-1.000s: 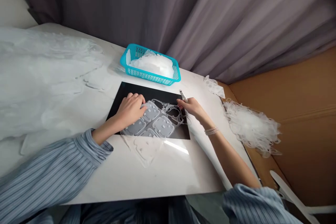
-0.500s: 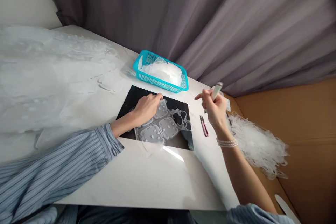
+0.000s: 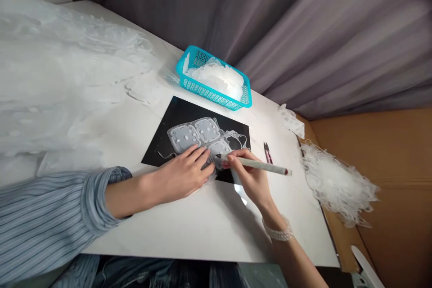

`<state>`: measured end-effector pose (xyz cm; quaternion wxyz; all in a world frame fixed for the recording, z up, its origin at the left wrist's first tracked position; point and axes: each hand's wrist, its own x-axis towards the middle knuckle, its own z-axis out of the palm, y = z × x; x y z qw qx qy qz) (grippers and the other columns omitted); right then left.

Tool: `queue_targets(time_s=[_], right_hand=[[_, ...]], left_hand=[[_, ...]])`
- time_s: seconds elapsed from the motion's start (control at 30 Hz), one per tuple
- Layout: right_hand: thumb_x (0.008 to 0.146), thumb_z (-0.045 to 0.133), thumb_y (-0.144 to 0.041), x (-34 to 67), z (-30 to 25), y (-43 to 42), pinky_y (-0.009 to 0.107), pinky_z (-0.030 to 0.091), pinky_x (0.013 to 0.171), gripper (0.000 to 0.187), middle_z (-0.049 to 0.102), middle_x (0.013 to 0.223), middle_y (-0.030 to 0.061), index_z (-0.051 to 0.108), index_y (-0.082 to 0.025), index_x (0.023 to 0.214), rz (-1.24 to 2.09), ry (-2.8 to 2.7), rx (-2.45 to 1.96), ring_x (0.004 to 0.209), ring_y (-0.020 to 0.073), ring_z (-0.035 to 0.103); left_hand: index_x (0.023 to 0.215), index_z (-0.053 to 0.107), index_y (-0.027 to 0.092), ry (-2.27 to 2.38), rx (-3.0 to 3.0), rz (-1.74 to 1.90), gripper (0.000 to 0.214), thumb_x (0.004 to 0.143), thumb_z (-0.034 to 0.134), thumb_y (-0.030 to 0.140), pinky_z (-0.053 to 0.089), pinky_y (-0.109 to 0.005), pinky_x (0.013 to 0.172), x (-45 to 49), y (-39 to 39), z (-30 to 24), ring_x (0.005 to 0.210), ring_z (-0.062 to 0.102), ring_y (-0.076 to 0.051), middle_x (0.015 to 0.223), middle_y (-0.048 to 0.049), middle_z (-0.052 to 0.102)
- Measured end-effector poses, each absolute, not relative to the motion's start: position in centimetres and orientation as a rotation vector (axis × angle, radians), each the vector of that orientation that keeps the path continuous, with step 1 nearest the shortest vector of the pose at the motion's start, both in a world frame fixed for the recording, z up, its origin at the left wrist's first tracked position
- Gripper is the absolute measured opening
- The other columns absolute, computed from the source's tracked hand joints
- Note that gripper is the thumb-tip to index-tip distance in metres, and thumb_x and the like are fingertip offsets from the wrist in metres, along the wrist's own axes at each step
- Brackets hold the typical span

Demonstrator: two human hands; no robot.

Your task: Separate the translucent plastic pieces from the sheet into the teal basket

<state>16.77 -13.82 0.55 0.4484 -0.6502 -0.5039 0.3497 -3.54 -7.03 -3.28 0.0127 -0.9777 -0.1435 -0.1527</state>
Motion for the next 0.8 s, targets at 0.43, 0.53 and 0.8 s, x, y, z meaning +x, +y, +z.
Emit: queue_targets(time_s=[0.43,0.53,0.8], right_hand=[[0.098,0.053,-0.02,15.9,0.7,-14.1,0.03,0.055,0.07,0.019,0.073,0.089,0.0057,0.068,-0.018,0.109,0.478,-1.881,-1.63,0.078,0.0163,0.069],[0.098,0.052,-0.019,15.5,0.8,-13.9,0.03,0.055,0.068,0.018,0.072,0.088,0.0057,0.067,-0.018,0.107,0.414,-1.936,-1.628,0.076,0.0159,0.069],[0.096,0.05,-0.009,14.8,0.9,-16.3,0.03,0.059,0.078,0.019,0.072,0.104,0.01,0.063,-0.019,0.106,0.301,-1.994,-1.634,0.094,0.0176,0.071]], left_hand=[[0.13,0.058,0.012,-0.461,-3.037,-0.433,0.039,0.095,0.05,0.027,0.043,-0.05,0.107,-3.5,-7.1,-2.7,0.129,0.054,-0.036,0.132,-0.0247,0.061],[0.13,0.058,0.011,-0.455,-3.036,-0.43,0.038,0.095,0.05,0.027,0.042,-0.049,0.108,-3.5,-7.1,-2.7,0.129,0.054,-0.036,0.132,-0.025,0.061],[0.126,0.06,0.013,-0.478,-3.05,-0.429,0.034,0.096,0.049,0.026,0.044,-0.05,0.105,-3.7,-6.9,-2.5,0.128,0.055,-0.036,0.132,-0.0243,0.061]])
